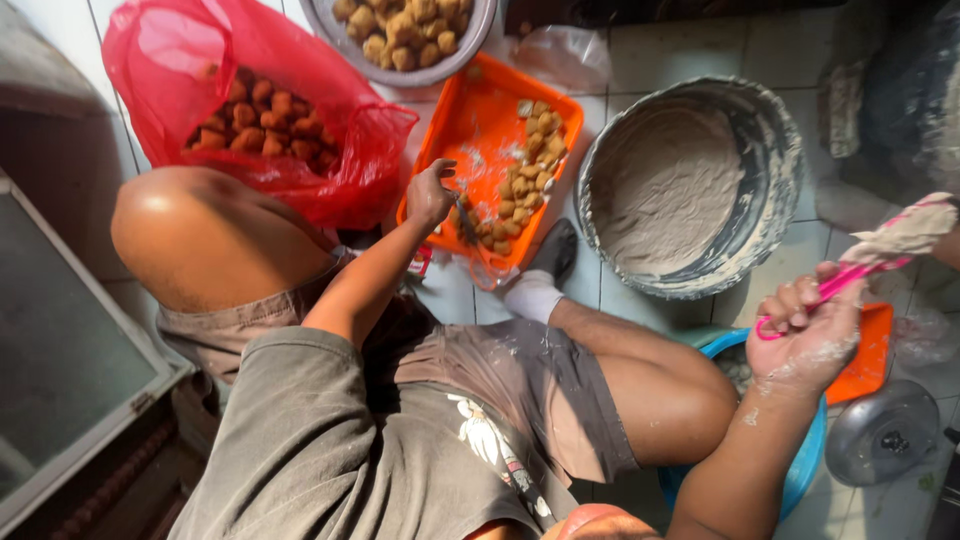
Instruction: The person scoops a thick batter from a metal bowl using a pink spatula and applies it to small round food items held in the left hand. The coated items are then placed into an orange tray. The process is repeated continuously.
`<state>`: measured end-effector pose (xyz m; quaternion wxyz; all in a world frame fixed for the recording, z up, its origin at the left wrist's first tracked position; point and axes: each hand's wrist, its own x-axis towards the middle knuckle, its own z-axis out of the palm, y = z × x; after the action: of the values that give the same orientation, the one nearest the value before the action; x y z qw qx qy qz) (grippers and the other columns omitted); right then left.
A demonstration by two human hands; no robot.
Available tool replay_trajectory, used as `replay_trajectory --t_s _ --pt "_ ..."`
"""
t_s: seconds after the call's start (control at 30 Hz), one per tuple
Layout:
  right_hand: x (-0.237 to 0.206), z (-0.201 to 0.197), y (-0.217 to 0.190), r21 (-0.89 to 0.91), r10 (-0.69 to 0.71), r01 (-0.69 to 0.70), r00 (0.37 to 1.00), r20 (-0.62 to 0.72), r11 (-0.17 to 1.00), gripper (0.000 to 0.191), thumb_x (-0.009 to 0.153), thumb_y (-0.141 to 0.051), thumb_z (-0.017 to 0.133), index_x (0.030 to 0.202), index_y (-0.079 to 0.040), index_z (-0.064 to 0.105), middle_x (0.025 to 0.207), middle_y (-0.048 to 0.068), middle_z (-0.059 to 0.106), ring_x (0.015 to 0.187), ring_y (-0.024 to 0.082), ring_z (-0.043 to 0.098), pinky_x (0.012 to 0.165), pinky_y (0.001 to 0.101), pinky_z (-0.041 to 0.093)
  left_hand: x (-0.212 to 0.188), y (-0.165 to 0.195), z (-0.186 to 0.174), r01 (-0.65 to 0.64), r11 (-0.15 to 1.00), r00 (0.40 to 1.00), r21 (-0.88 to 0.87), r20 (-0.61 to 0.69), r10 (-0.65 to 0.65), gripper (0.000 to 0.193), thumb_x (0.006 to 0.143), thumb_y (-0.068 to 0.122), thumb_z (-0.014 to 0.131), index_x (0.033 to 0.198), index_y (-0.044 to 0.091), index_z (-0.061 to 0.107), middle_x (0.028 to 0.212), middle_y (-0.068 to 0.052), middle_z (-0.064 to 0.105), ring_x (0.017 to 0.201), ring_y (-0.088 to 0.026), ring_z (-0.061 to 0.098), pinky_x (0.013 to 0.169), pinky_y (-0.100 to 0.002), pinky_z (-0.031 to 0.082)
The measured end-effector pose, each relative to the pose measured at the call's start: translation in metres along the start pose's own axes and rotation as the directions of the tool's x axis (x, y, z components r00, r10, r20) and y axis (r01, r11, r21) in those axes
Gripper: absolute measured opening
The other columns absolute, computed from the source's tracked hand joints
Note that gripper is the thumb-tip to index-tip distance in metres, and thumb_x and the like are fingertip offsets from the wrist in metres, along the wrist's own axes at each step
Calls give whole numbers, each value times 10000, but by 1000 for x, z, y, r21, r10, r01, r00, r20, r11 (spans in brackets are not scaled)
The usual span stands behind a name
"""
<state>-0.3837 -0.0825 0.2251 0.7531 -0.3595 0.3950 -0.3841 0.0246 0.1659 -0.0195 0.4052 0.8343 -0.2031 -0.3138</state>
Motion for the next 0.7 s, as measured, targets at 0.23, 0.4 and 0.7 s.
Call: replay_trajectory --t_s 0.23,0.4,0.7 --pt "-10 -9 -4 -7 -13 13 1000 11 1000 377 1190 -444 525 1198 -71 584 791 -22 408 604 47 308 548 181 234 -4 -31 3 -218 941 969 258 172 177 346 882 178 718 1214 106 651 1156 -144 716 1085 -369 659 903 -489 528" --pt "-12 -10 -8 0 7 -7 1000 5 1000 382 1188 -454 523 1199 -76 581 803 -17 422 601 48 310 576 192 249 1 -35 14 -220 921 966 320 203 161 319 906 168 676 1221 124 656 1136 -165 699 1073 -385 645 904 -499 515" --pt "-12 -3 -12 45 49 -48 999 -22 998 369 1193 -430 505 1235 -70 579 820 -17 446 581 49 313 551 173 263 81 -15 42 -342 792 937 505 127 324 463 923 64 626 1379 86 547 1354 -182 556 1263 -383 537 1045 -490 476"
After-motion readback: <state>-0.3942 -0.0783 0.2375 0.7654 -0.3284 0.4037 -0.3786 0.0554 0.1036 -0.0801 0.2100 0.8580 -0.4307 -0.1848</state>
